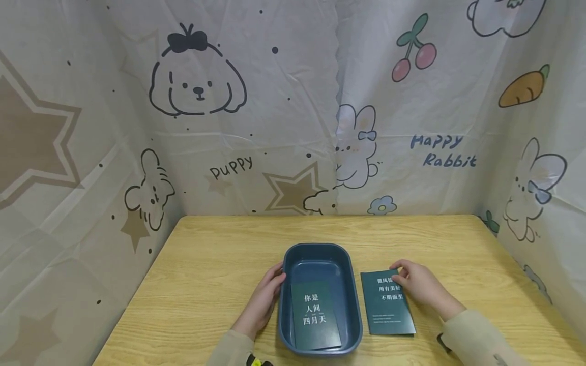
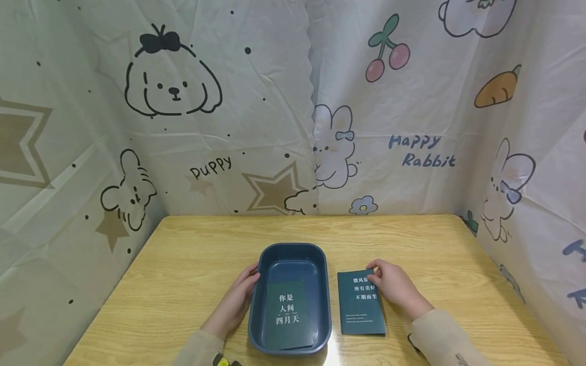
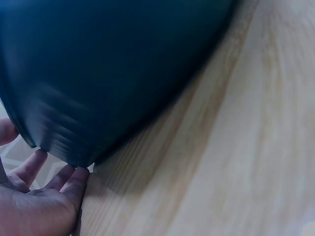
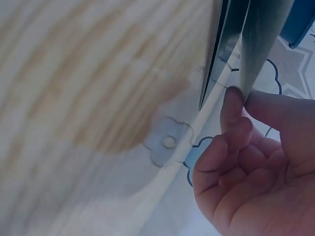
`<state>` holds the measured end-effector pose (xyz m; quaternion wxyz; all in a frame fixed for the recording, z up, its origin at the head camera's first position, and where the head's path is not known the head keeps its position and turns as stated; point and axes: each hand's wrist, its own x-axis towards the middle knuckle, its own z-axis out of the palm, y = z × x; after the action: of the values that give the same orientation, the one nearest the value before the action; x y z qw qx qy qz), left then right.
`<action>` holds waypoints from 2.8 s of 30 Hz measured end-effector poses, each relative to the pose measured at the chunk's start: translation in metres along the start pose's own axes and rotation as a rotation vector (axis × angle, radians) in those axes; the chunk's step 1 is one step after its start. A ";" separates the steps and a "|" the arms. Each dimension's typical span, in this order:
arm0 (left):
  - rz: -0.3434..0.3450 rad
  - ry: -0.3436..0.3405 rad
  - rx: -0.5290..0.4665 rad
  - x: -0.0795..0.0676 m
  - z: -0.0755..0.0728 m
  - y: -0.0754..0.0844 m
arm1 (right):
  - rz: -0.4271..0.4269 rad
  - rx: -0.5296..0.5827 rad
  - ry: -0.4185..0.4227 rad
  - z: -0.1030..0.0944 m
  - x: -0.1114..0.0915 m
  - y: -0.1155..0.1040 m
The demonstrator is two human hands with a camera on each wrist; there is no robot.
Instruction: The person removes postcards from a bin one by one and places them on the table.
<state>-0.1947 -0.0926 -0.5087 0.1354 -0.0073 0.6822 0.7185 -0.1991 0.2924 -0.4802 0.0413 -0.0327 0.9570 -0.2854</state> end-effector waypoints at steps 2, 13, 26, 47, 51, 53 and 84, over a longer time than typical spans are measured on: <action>0.002 -0.001 0.000 0.000 0.000 0.000 | -0.013 -0.026 0.011 0.000 0.000 -0.001; 0.008 -0.006 0.005 -0.002 0.000 0.001 | -0.058 -0.079 0.043 0.001 -0.002 -0.008; 0.011 -0.014 0.007 -0.001 0.000 0.002 | -0.062 -0.145 0.056 0.003 0.001 -0.007; 0.003 -0.007 0.006 -0.001 0.000 0.001 | -0.041 -0.167 0.048 0.005 0.002 -0.003; 0.003 -0.005 0.007 -0.001 0.000 0.000 | -0.038 -0.168 0.041 0.005 0.003 -0.003; 0.005 -0.006 0.008 -0.001 0.000 0.000 | -0.034 -0.167 0.039 0.005 0.003 -0.003; 0.007 -0.009 0.012 -0.001 -0.001 0.000 | -0.006 -0.169 0.030 0.003 0.001 -0.006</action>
<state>-0.1944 -0.0939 -0.5087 0.1359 -0.0008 0.6861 0.7147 -0.1995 0.2863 -0.4794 0.0233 -0.0345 0.9780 -0.2043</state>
